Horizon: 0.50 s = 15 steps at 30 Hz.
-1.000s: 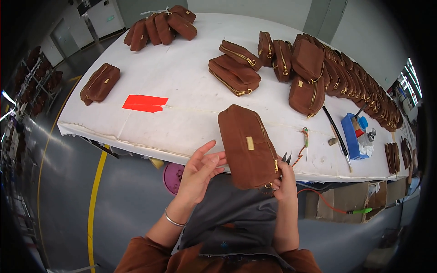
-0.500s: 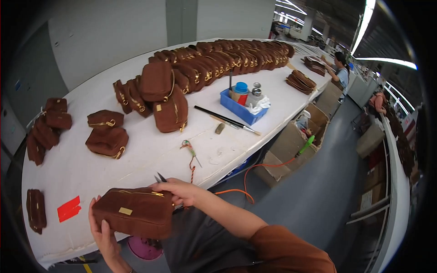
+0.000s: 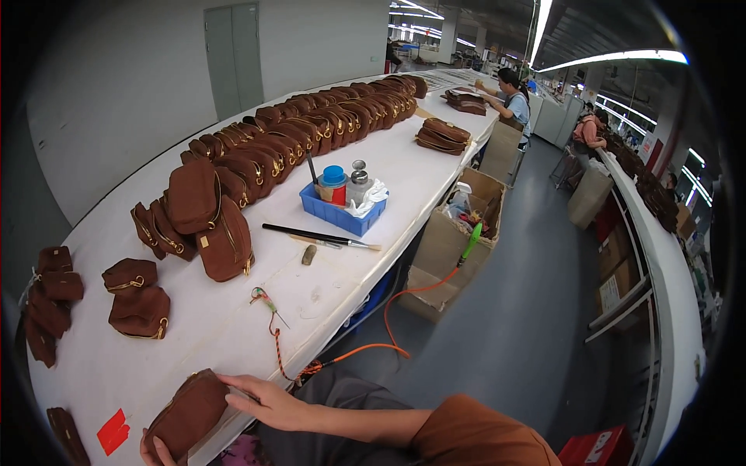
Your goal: Inspecting and performing finishing touches on a series of leather bags.
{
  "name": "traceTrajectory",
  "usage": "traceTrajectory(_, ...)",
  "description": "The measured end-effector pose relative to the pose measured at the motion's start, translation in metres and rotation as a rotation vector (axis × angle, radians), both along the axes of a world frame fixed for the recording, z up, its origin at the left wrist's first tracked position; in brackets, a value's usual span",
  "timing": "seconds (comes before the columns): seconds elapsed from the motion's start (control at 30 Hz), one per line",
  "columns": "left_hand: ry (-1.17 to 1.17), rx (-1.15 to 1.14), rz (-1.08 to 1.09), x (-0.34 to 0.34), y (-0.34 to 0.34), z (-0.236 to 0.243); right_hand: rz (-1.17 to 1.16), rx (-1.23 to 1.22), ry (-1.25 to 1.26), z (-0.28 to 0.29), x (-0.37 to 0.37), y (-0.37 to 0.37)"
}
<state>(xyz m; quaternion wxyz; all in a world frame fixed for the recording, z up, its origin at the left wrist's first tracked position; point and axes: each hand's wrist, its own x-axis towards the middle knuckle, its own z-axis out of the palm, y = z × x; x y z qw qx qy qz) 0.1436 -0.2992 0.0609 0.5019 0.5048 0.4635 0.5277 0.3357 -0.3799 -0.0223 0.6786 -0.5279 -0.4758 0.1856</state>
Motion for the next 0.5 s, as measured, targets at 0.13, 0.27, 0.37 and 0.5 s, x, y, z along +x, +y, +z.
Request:
traceTrajectory(0.13, -0.043, 0.021, -0.109, 0.010, -0.018, 0.003, 0.167, -0.380, 0.298, 0.019, 0.000, -0.010)
traceTrajectory(0.27, -0.048, 0.196, -0.277, 0.008, -0.023, -0.016, 0.046, -0.139, 0.297, 0.016, 0.010, -0.004)
traceTrajectory(0.37, -0.067, 0.255, -0.374, 0.009, -0.021, -0.020, 0.046, -0.111, 0.415, 0.031, 0.018, -0.017)
traceTrajectory(0.5, -0.053, 0.389, -0.421, 0.011, -0.020, -0.027, 0.124, -0.073, 0.619, 0.036, 0.024, -0.028)
